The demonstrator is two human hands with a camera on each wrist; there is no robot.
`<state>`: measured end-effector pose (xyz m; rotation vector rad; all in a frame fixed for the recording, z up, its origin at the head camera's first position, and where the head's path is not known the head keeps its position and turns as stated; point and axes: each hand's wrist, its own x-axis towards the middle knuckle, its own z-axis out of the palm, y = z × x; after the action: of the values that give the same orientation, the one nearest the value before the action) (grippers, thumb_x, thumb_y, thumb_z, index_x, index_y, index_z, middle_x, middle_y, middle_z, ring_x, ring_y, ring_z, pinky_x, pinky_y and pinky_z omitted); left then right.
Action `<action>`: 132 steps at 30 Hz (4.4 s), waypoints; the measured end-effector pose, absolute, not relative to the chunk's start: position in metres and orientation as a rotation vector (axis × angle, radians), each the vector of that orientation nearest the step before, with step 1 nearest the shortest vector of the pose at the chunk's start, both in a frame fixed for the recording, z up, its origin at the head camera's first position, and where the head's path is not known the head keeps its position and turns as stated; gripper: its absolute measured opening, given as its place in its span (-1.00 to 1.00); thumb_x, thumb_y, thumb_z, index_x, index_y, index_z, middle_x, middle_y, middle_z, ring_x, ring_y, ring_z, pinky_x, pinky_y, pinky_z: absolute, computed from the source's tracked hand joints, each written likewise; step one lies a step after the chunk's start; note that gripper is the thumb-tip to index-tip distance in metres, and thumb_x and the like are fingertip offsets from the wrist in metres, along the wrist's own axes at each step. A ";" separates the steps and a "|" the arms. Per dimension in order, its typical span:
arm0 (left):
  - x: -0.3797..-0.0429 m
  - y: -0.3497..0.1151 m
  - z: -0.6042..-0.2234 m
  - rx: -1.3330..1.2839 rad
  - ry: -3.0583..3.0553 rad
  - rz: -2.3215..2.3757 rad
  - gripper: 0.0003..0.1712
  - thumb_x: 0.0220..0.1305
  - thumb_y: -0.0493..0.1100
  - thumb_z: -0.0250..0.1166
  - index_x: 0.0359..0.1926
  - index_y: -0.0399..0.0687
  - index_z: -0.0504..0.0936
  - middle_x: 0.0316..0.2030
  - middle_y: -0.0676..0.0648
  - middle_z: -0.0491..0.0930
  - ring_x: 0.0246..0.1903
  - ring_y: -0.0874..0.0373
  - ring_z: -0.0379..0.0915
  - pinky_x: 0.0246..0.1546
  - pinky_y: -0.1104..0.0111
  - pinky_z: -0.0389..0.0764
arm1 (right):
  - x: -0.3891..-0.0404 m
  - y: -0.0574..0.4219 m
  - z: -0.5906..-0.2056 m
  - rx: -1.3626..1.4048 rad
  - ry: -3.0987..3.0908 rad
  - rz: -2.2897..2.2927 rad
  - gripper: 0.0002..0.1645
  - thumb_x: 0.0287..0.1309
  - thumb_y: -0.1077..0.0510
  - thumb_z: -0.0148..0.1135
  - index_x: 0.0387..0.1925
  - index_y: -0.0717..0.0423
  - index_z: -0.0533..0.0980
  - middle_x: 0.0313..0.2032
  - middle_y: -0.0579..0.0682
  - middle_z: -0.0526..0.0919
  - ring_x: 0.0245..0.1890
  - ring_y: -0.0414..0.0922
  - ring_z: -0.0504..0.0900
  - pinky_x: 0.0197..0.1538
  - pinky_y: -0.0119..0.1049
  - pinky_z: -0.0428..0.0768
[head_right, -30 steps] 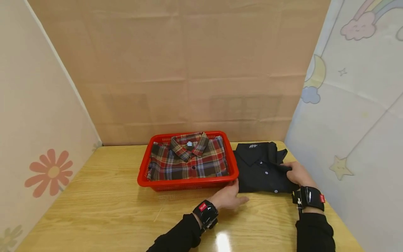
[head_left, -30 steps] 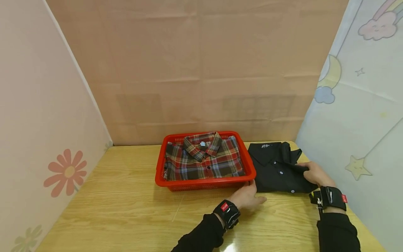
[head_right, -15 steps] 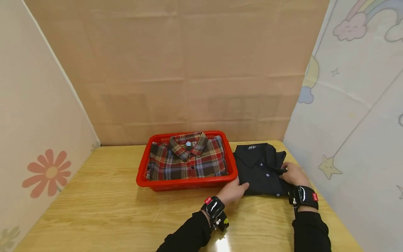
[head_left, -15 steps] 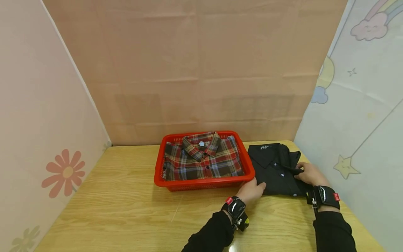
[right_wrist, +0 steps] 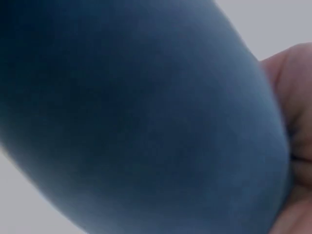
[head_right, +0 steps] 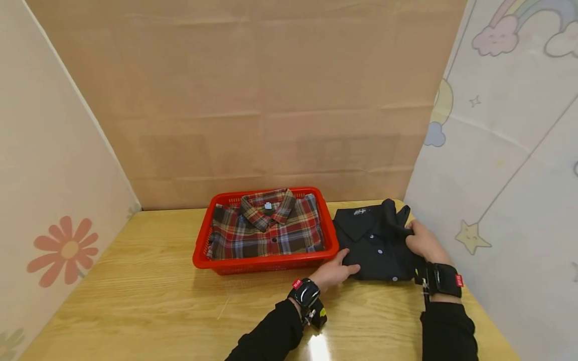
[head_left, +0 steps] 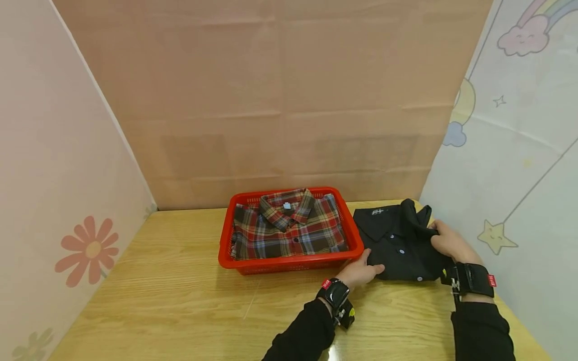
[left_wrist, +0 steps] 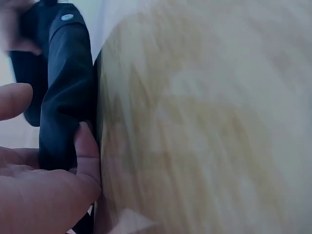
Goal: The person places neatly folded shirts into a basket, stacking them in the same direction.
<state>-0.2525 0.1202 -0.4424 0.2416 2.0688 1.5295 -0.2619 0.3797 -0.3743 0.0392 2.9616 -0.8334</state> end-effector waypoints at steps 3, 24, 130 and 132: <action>-0.253 0.121 -0.442 0.257 2.078 1.545 -0.16 0.31 0.08 0.27 0.51 0.13 0.13 0.44 -0.03 0.25 0.43 0.06 0.16 0.39 0.06 0.25 | -0.260 0.369 -0.361 0.027 3.016 -0.809 -0.67 0.10 0.35 -0.23 -0.07 0.38 0.24 -0.33 0.27 0.41 -0.46 0.04 0.39 -0.43 -0.22 0.30; -0.249 0.121 -0.429 0.435 2.018 1.524 -0.11 0.23 0.22 0.31 0.49 0.18 0.16 0.53 0.04 -0.03 0.49 0.12 -0.06 0.46 0.02 0.10 | -0.225 0.321 -0.311 0.025 3.272 -0.923 -0.64 0.38 0.26 -0.20 0.14 0.35 0.17 -0.34 0.30 0.42 -0.54 0.03 0.37 -0.53 -0.23 0.22; -0.276 -0.123 -0.378 0.403 2.808 1.770 -0.42 0.32 -0.33 0.22 0.35 0.07 0.43 0.43 -0.10 0.27 0.42 -0.11 0.16 0.38 -0.13 0.19 | -0.290 0.193 -0.365 -0.283 2.302 -1.905 -0.63 0.50 0.12 -0.06 0.18 0.16 0.13 0.23 0.26 0.28 0.09 0.06 0.47 0.06 -0.25 0.51; -0.276 -0.126 -0.379 0.392 2.818 1.746 -0.41 0.34 -0.32 0.21 0.36 0.07 0.42 0.44 -0.11 0.24 0.43 -0.11 0.14 0.39 -0.13 0.18 | -0.295 0.190 -0.363 -0.291 2.317 -1.865 -0.66 0.50 0.14 -0.08 0.16 0.16 0.14 0.21 0.25 0.29 0.08 0.11 0.45 0.05 -0.22 0.48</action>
<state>-0.2764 -0.1264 -0.3794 0.3923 2.8178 1.7465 -0.2945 0.1899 -0.3632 -0.2909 2.3170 -1.8650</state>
